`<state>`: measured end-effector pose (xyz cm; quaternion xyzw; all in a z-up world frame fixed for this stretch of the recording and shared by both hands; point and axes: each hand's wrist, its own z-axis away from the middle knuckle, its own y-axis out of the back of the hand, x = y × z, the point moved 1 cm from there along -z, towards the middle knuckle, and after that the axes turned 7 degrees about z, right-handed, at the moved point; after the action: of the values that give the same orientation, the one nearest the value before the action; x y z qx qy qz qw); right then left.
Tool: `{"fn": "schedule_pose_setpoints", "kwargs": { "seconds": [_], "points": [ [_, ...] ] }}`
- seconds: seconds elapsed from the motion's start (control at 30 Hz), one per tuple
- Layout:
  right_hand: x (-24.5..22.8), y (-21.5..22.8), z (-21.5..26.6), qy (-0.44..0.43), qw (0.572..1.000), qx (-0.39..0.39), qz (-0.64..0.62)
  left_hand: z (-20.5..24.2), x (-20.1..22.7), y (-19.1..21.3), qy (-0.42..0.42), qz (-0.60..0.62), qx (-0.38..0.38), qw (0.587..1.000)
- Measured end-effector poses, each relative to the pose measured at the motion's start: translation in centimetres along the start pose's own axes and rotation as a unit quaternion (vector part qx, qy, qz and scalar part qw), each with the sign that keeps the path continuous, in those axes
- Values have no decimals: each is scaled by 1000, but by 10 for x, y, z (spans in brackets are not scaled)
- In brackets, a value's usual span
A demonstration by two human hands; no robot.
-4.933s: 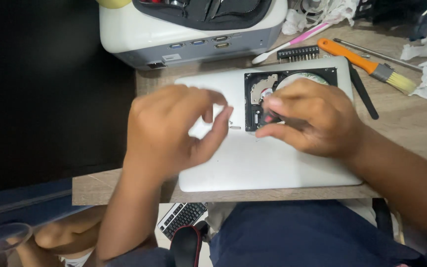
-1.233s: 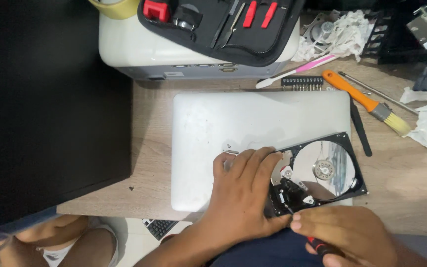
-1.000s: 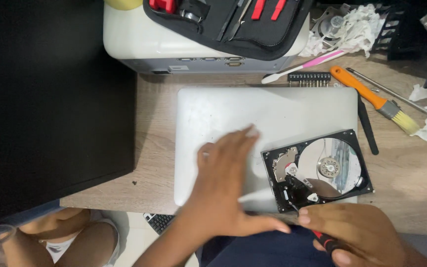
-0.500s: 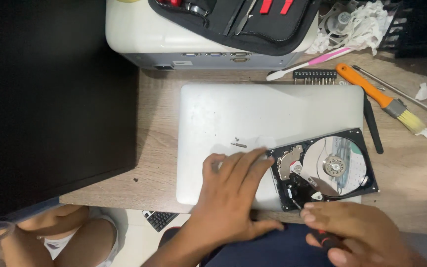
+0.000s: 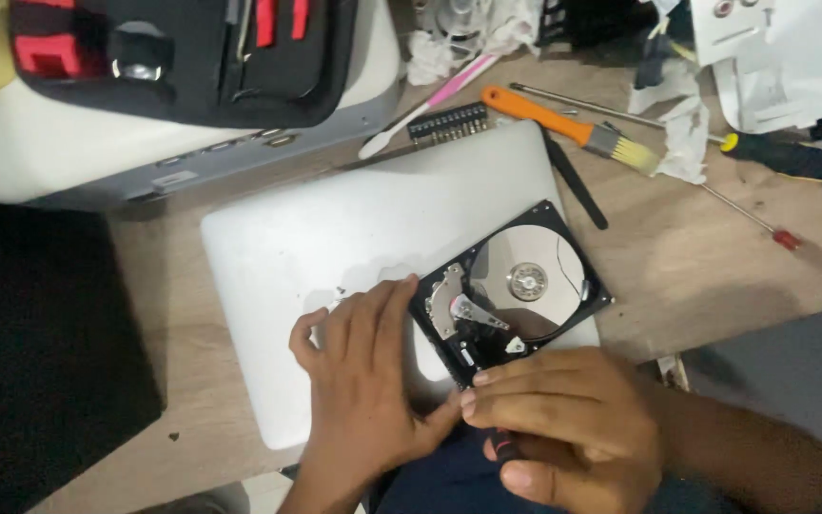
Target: The person uses a screwdriver to remove screws from the casing of a hard drive placed on a white surface. They carefully unscrew multiple fasteners, lift the top cover to expose the internal platters, and continue to manipulate the drive components.
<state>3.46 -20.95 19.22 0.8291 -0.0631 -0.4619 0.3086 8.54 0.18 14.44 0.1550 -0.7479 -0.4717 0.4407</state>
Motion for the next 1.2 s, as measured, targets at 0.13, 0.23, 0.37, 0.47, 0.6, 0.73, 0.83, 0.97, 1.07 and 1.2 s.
{"fn": "schedule_pose_setpoints", "kwargs": {
  "seconds": [0.13, 0.23, 0.37, 0.47, 0.6, 0.73, 0.83, 0.97, 1.07, 1.2],
  "points": [
    [3, -1, 9, 35, 998, 45, 25, -2, 2, -1, -10, -24, 9, 1000],
    [7, -2, 10, 14, 999, 31, 10, 0, 2, -2, -7, -35, 7, 999],
    [15, -7, 10, 54, 998, 29, 7, 0, 3, -1, -4, -29, -2, 1000],
    [14, -12, 10, 62, 997, 44, -31, 1, 3, -2, -4, -19, -1, 1000],
    [8, 17, 28, -63, 977, -23, -202, 1, 6, -3, 3, -3, 13, 1000],
    [8, 32, 27, -105, 989, 102, 17, 1, 7, 2, -4, 10, 36, 999],
    [34, 47, 31, -178, 928, 93, 314, -1, 7, 10, -11, 29, 42, 999],
    [60, 54, 24, -212, 922, 84, 313, -7, 4, 19, -13, 31, 37, 999],
    [72, 51, 30, -232, 912, 65, 331, -8, -1, 17, -7, 27, 19, 999],
    [76, 48, 32, -301, 892, 13, 338, -8, -6, 22, 4, 51, -24, 998]
  ]
}}
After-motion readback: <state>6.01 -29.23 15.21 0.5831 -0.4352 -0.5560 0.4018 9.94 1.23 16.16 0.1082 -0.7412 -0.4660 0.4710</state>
